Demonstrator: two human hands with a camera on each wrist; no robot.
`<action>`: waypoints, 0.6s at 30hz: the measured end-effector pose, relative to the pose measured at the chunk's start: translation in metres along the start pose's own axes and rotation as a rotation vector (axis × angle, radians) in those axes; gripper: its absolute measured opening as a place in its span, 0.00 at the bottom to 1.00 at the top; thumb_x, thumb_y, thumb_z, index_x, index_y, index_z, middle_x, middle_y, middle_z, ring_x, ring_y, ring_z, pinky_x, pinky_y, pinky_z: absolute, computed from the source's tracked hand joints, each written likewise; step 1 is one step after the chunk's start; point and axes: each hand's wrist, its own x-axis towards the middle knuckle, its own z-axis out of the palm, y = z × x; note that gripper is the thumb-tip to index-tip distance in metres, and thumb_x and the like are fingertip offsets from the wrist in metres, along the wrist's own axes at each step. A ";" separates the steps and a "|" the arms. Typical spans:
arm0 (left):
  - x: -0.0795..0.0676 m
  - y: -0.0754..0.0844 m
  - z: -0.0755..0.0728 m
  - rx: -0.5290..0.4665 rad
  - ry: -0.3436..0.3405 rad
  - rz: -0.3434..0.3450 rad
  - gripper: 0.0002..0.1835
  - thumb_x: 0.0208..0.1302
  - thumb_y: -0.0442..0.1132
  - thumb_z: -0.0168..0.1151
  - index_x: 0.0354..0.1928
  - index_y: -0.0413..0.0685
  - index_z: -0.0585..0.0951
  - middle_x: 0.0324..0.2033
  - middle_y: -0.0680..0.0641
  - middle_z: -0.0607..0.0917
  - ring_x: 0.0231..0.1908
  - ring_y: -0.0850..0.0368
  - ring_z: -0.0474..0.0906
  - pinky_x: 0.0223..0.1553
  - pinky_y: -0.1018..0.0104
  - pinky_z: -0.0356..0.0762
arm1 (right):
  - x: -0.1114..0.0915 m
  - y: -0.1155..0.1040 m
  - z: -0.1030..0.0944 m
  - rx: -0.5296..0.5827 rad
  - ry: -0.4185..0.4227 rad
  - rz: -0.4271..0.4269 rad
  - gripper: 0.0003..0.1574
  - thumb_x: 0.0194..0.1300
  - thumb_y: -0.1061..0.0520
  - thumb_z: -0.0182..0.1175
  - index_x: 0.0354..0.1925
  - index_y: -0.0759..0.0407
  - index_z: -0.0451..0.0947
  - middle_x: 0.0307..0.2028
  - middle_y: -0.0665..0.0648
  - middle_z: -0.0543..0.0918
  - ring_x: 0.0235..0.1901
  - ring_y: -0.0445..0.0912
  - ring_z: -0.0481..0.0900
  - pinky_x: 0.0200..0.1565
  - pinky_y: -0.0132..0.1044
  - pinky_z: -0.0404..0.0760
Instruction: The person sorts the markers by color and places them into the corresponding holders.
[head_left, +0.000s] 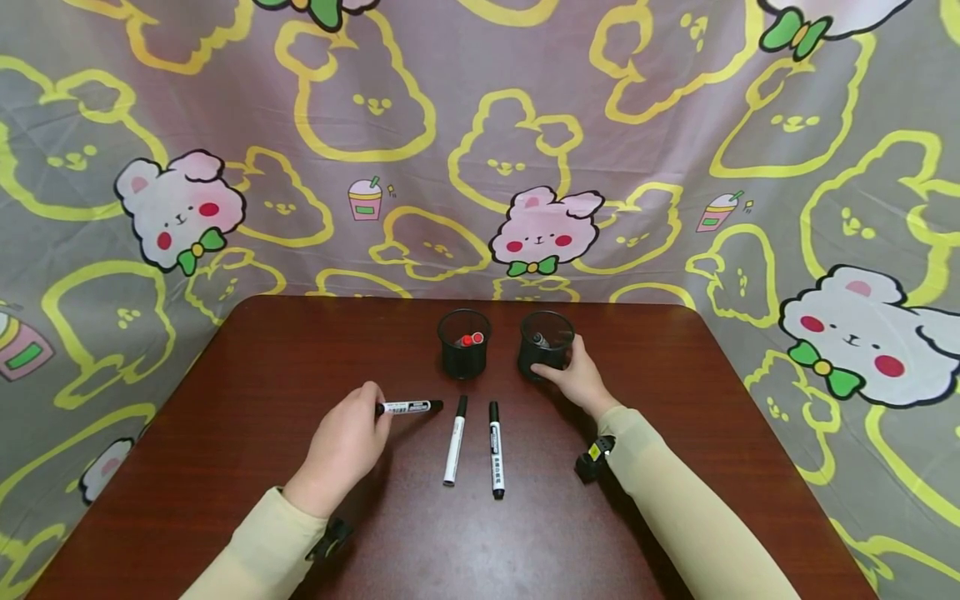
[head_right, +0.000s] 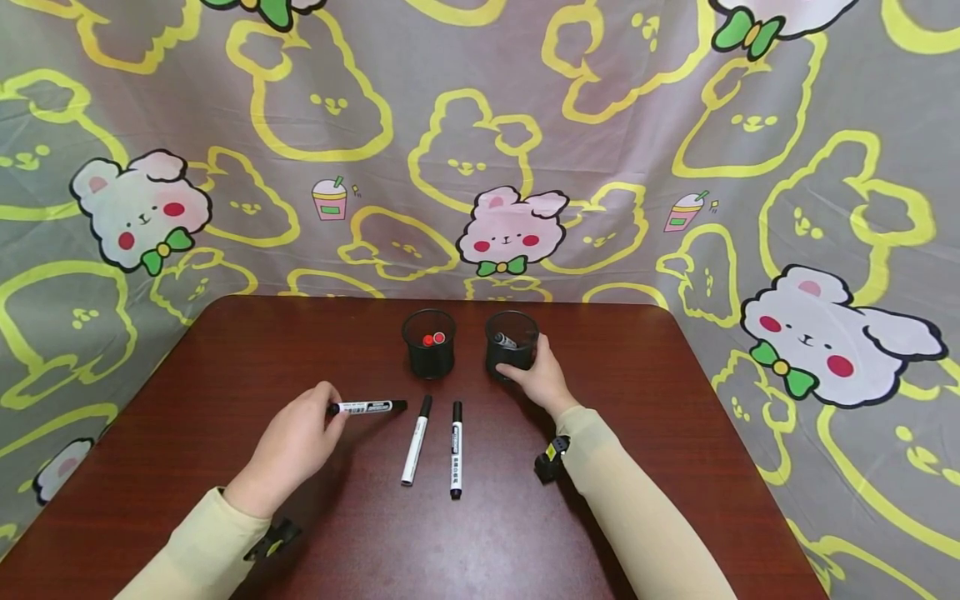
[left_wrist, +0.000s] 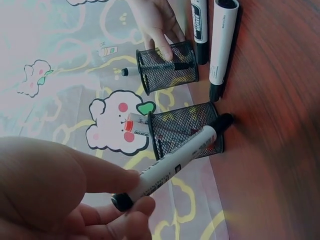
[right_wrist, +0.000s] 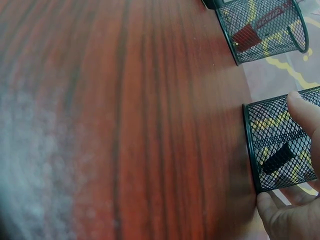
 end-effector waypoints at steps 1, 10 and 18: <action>0.000 0.000 0.000 -0.005 0.013 0.005 0.09 0.65 0.33 0.68 0.38 0.39 0.75 0.28 0.44 0.80 0.25 0.50 0.77 0.28 0.54 0.77 | 0.000 0.000 0.000 0.000 0.000 0.000 0.54 0.63 0.50 0.74 0.75 0.55 0.52 0.70 0.64 0.68 0.71 0.61 0.68 0.69 0.60 0.70; 0.004 0.002 -0.003 -0.057 0.145 0.051 0.10 0.64 0.32 0.70 0.41 0.39 0.77 0.29 0.43 0.81 0.25 0.51 0.77 0.28 0.53 0.77 | 0.001 0.002 0.001 -0.006 0.001 -0.005 0.54 0.63 0.49 0.74 0.75 0.55 0.52 0.70 0.63 0.68 0.72 0.61 0.68 0.69 0.59 0.70; 0.008 0.007 -0.004 -0.104 0.223 0.098 0.11 0.64 0.31 0.71 0.43 0.40 0.77 0.33 0.42 0.83 0.30 0.46 0.80 0.32 0.49 0.78 | 0.002 0.003 0.001 -0.002 0.006 -0.009 0.53 0.63 0.50 0.75 0.74 0.56 0.53 0.69 0.64 0.69 0.71 0.61 0.70 0.68 0.59 0.71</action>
